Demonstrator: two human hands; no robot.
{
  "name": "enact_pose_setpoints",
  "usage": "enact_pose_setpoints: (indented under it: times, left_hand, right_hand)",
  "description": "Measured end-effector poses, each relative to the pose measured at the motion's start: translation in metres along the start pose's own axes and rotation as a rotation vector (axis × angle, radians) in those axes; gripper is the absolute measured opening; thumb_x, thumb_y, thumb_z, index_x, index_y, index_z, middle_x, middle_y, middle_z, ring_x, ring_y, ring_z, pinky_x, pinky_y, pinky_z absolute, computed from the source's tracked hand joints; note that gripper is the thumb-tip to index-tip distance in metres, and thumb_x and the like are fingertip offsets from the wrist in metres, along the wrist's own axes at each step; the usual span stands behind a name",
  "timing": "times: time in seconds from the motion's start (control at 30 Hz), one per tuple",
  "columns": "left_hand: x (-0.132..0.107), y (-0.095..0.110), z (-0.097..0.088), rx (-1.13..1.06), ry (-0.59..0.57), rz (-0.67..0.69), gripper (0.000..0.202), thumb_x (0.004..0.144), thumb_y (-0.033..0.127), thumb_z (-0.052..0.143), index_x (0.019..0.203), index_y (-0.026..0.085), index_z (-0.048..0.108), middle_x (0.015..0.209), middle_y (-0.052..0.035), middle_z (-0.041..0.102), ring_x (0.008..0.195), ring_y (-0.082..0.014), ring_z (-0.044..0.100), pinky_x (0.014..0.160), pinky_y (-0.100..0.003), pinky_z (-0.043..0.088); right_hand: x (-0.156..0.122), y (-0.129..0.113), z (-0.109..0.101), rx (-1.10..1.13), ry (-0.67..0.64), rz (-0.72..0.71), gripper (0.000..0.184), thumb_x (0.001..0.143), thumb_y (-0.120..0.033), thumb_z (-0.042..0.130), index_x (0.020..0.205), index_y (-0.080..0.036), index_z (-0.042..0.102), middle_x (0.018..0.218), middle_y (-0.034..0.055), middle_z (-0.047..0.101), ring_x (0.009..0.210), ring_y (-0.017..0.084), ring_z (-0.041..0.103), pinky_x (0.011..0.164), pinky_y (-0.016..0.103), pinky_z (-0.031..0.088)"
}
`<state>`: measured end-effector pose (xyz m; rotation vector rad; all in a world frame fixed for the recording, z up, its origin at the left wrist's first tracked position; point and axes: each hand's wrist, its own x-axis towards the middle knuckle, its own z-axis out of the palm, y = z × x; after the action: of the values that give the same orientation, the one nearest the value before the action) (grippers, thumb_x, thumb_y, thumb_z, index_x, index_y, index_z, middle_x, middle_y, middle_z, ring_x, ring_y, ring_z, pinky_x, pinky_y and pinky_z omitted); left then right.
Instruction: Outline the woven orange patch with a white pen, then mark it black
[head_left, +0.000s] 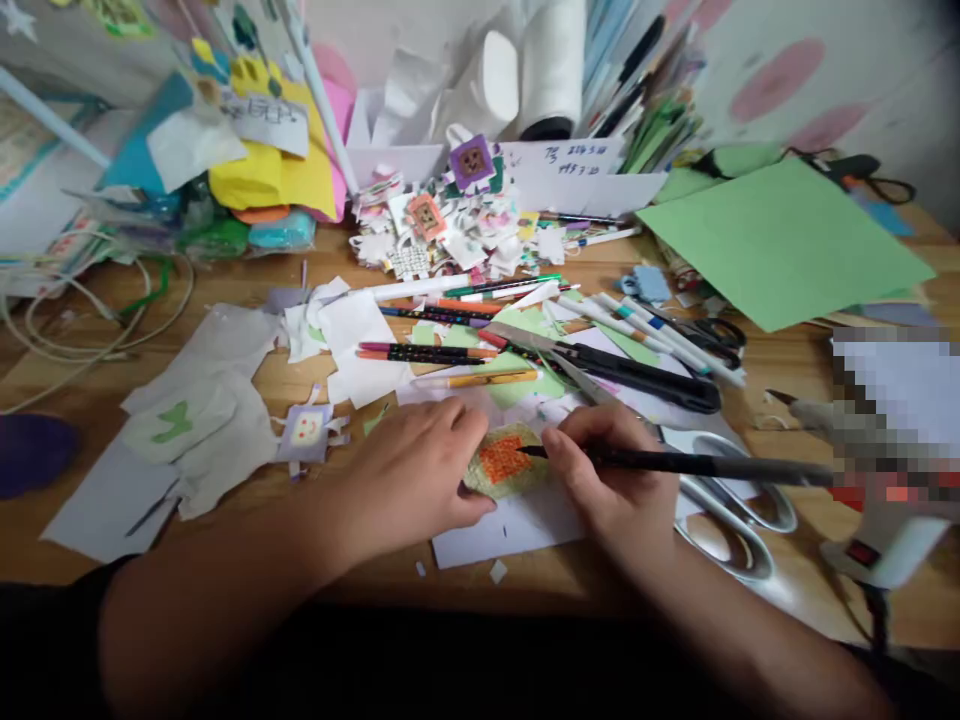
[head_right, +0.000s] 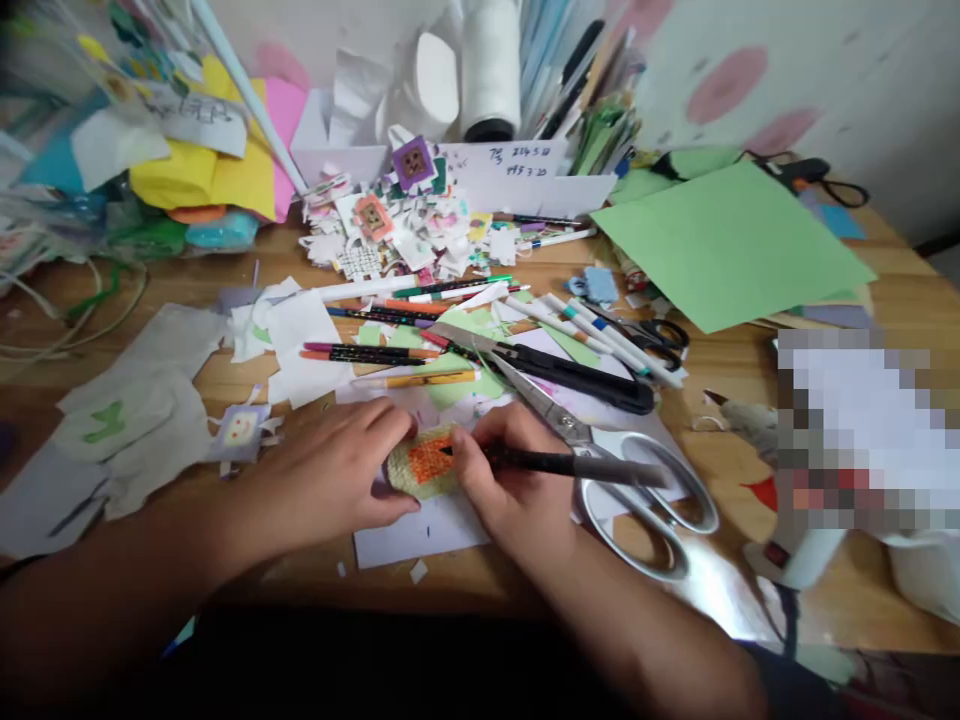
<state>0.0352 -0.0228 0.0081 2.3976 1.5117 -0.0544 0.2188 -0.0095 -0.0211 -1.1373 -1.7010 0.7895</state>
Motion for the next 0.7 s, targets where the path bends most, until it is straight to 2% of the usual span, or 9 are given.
enact_pose_setpoints:
  times: [0.2,0.43,0.7]
  left_hand:
    - [-0.0018,-0.002,0.0019,-0.044,0.013,0.028,0.046,0.07,0.049,0.064,0.1,0.018,0.048,0.097,-0.0055,0.058,0.088,-0.0252,0.058,0.073,-0.037,0.047]
    - [-0.0025,-0.0023,0.0028,-0.052,0.041,0.039,0.041,0.071,0.046,0.064,0.096,0.017,0.049,0.09,-0.0048,0.058,0.084,-0.0243,0.059,0.07,-0.036,0.047]
    - [-0.0026,-0.0028,0.0041,-0.053,0.05,0.047,0.038,0.072,0.045,0.063,0.093,0.018,0.048,0.089,-0.0046,0.058,0.083,-0.023,0.058,0.069,-0.034,0.046]
  right_hand:
    - [-0.0064,0.0032,0.0025,-0.098,-0.113,-0.127,0.013,0.075,-0.016,0.064,0.072,-0.02,0.053,0.057,-0.0039,0.054,0.05,0.01,0.049,0.046,0.024,0.037]
    - [-0.0073,0.0015,0.0046,-0.181,-0.143,-0.111,0.01,0.075,-0.02,0.066,0.075,-0.02,0.056,0.059,-0.0027,0.058,0.05,0.011,0.052,0.047,0.025,0.04]
    - [-0.0054,-0.0024,0.0069,-0.203,-0.16,-0.16,0.011,0.075,-0.018,0.065,0.074,-0.021,0.055,0.058,-0.0033,0.056,0.049,0.01,0.051,0.044,0.023,0.039]
